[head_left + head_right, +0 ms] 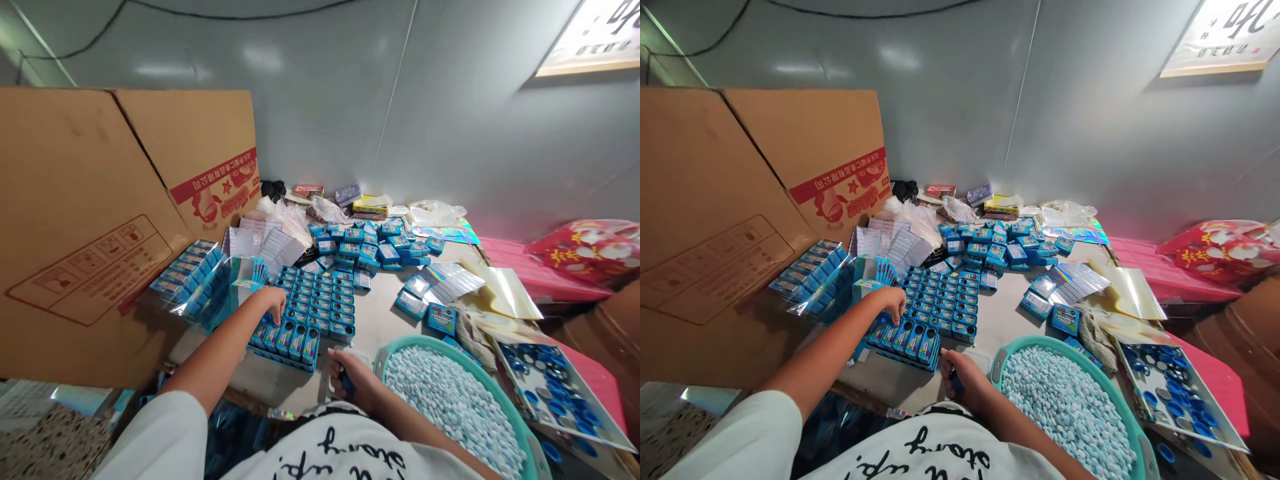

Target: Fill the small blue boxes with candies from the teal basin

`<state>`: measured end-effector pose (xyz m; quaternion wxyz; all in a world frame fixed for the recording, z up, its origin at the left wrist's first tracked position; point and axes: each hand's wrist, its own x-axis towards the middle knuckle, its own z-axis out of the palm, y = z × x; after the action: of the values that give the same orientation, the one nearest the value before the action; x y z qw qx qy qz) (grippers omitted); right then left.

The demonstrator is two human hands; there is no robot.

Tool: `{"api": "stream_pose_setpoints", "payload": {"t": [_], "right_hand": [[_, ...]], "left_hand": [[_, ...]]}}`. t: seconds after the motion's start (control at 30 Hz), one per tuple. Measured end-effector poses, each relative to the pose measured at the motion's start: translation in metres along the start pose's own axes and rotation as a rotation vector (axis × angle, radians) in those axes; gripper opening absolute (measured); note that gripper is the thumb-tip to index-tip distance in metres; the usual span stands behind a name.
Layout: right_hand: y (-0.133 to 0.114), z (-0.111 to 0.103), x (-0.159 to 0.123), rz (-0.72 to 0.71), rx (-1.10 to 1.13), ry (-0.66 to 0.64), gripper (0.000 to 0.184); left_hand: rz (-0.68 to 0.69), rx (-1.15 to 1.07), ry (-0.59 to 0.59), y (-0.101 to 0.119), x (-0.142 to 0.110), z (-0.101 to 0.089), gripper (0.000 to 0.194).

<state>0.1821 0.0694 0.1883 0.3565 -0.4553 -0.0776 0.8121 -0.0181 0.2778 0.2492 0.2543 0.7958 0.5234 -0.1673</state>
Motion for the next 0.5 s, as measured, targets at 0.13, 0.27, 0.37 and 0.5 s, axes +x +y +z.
{"api": "stream_pose_setpoints", "payload": {"t": [0.13,0.27,0.37,0.5], "right_hand": [[-0.008,-0.005,-0.002,0.080,0.251,-0.035,0.041],[-0.016,-0.001,-0.004,0.005,0.454,-0.040,0.041],[-0.017,0.007,-0.004,-0.077,0.429,-0.063,0.039],[-0.009,0.014,0.002,-0.034,0.326,-0.170,0.038]], "left_hand": [[0.209,-0.195,0.436,0.035,-0.053,0.030,0.013],[0.460,-0.509,0.483,0.091,-0.099,0.088,0.018],[0.638,-0.433,0.451,0.114,-0.117,0.115,0.030],[0.651,-0.383,0.495,0.107,-0.127,0.127,0.019]]}}
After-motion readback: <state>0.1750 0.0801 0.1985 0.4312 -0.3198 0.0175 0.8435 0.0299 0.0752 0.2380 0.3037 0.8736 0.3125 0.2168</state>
